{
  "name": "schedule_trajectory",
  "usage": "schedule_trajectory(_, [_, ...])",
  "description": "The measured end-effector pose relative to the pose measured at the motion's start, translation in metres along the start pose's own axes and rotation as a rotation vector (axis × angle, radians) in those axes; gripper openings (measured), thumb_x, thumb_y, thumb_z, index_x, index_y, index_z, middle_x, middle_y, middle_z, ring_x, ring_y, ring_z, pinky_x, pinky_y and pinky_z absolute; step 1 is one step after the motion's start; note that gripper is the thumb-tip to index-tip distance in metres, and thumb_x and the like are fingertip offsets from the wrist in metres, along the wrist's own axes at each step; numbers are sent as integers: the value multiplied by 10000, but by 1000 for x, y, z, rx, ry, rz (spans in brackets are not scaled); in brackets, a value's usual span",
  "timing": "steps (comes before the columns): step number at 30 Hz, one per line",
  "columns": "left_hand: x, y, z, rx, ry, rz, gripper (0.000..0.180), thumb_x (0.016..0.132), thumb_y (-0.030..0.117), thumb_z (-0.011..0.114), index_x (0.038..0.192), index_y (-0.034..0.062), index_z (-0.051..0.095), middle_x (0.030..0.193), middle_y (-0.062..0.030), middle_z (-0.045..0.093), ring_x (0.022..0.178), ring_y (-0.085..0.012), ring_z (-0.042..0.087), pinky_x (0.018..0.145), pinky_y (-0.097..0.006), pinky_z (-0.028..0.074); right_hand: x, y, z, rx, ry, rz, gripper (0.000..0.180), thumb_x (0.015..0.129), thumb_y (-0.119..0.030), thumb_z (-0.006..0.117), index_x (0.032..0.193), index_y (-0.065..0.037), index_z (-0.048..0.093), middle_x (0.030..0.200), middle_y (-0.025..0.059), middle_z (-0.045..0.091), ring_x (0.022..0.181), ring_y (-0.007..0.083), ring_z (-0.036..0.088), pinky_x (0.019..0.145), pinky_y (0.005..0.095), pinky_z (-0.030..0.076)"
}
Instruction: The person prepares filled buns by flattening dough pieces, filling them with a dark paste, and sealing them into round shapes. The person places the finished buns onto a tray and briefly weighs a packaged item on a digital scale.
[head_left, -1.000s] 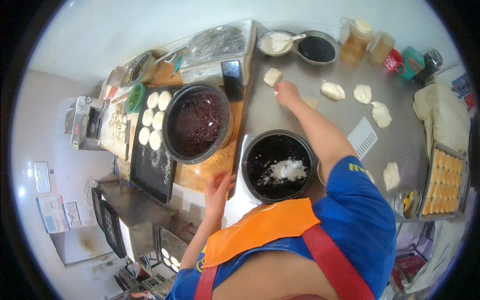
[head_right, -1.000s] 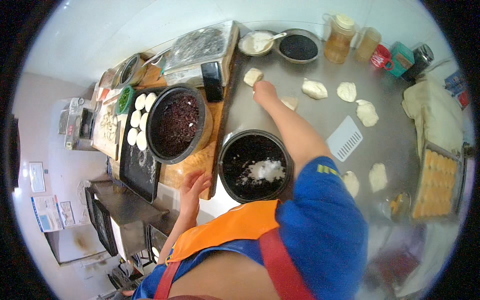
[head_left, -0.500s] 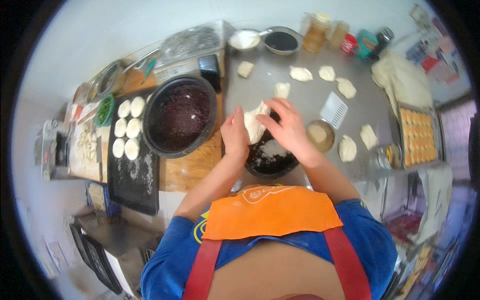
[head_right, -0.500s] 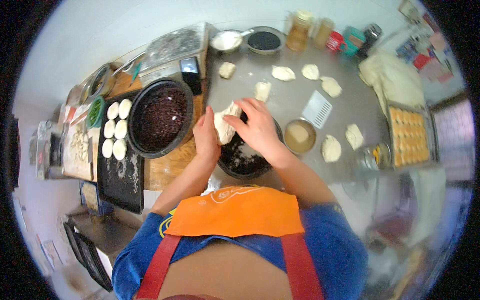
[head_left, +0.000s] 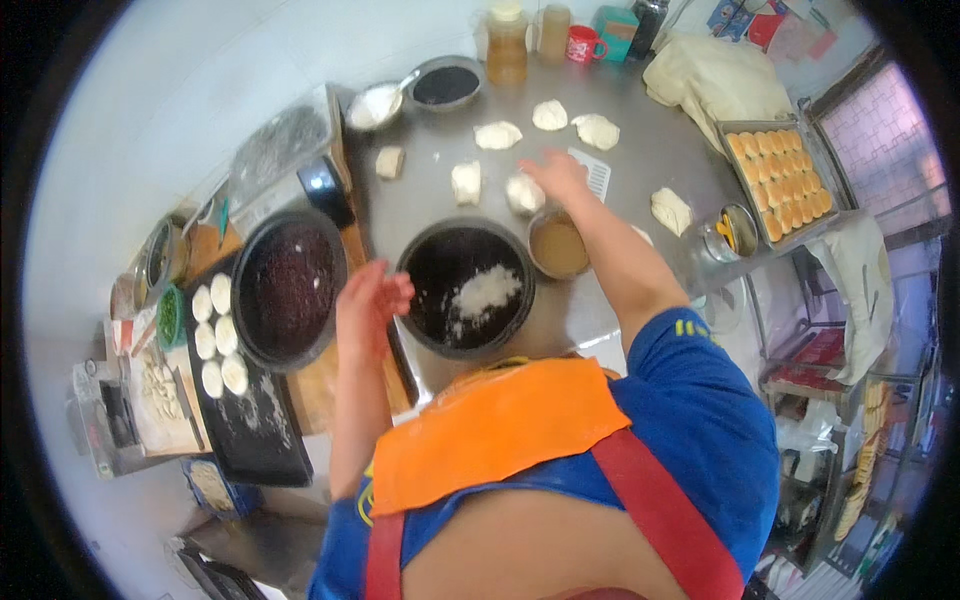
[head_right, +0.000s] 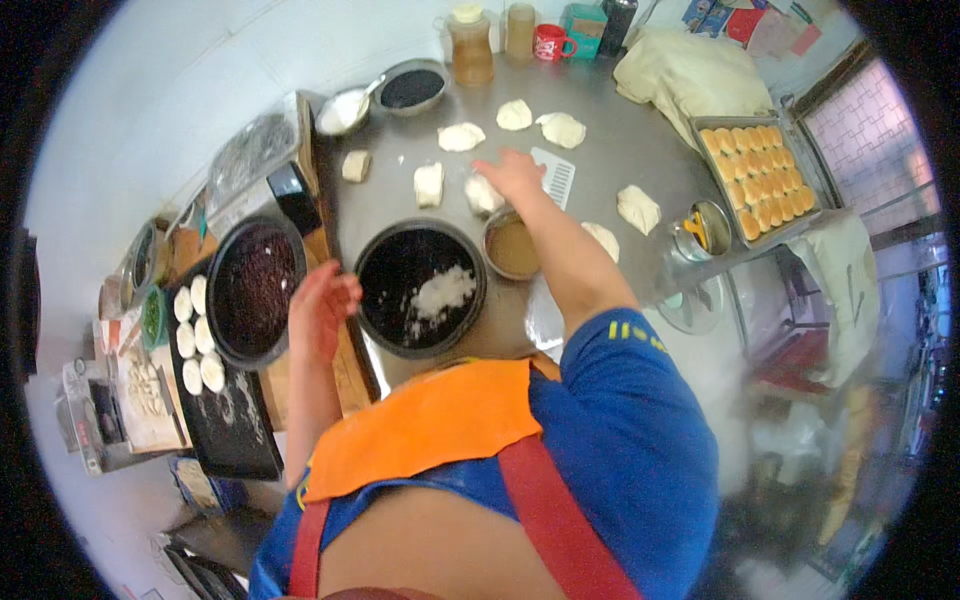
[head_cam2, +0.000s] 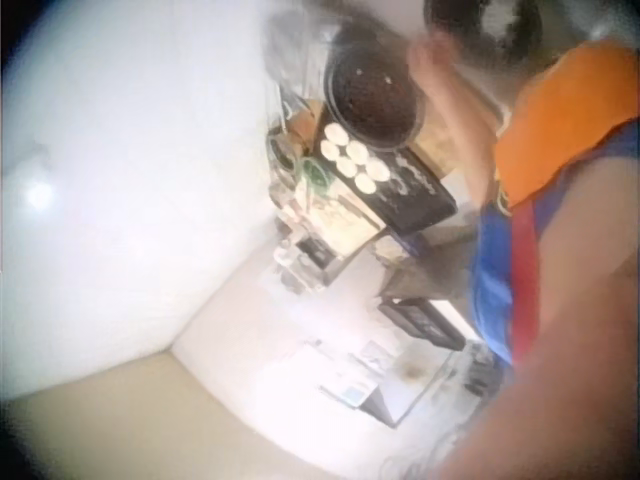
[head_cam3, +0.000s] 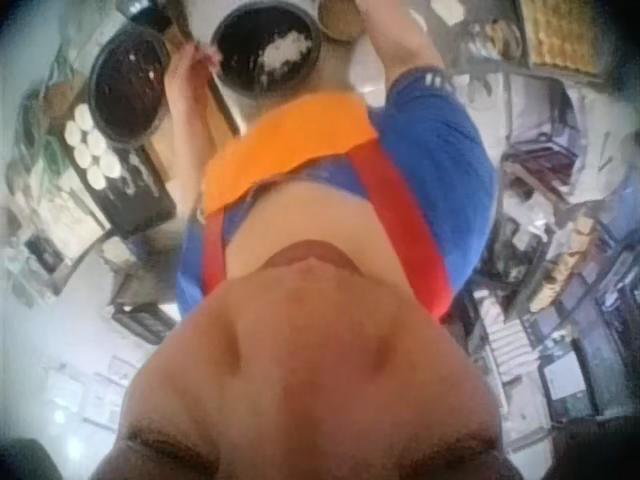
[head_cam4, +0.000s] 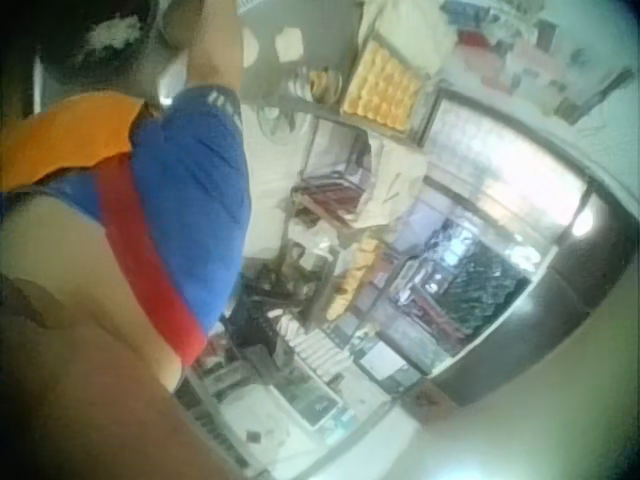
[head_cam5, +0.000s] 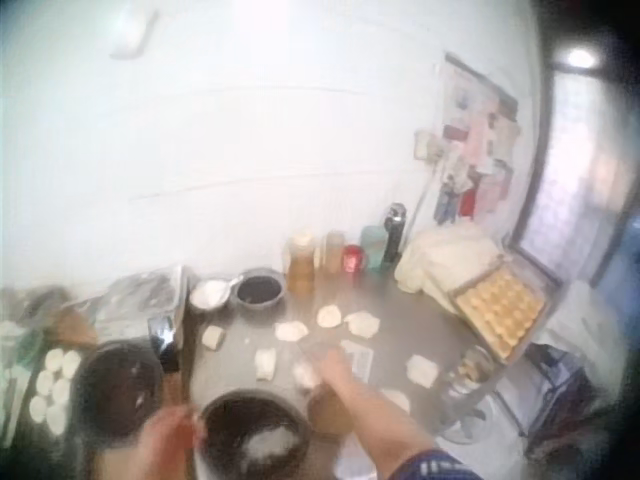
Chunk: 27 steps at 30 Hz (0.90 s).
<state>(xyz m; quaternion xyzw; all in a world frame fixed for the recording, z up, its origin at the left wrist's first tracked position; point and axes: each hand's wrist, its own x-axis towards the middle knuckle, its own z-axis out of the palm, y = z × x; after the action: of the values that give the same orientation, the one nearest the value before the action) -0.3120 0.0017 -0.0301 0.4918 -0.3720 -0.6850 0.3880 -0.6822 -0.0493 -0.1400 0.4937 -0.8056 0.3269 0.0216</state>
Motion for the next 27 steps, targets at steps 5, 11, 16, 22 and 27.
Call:
schedule_trajectory(5, [-11,-25,1,7,102,-30,334,943,182,560,1220,-3,544,994,-183,681,829,-232,679,688,-302,534,-6,79,-88,618,90,389,260,859,-273,650,960,-42,717,869,119,716,769,209,673,737,317,501])
schedule_trajectory(11, [6,-23,31,44,136,41,369,937,229,584,1236,14,551,1037,-145,669,887,-225,661,749,-302,528,-112,237,-168,158,508,800,341,794,-209,712,1091,-54,655,836,112,689,730,244,661,714,342,508])
schedule_trajectory(16, [30,-23,119,171,-9,-5,349,933,204,569,1210,-7,560,979,-131,681,850,-201,664,684,-280,528,-143,280,-222,-312,299,558,719,654,-209,806,1307,-115,521,1106,144,591,1031,308,581,858,408,488])
schedule_trajectory(22, [57,-36,238,359,-450,-168,378,946,222,563,1244,-9,538,1038,-147,678,921,-220,668,758,-299,535,-95,323,-193,-413,-80,212,430,693,-218,790,1072,-56,670,1004,159,619,959,330,606,823,424,498])
schedule_trajectory(27, [60,-65,314,280,-739,-184,577,1001,409,447,1400,-3,388,1445,-160,419,1284,-281,468,1029,-378,401,-92,336,-239,579,496,743,272,819,-220,725,911,26,656,796,97,649,693,228,646,594,336,524])
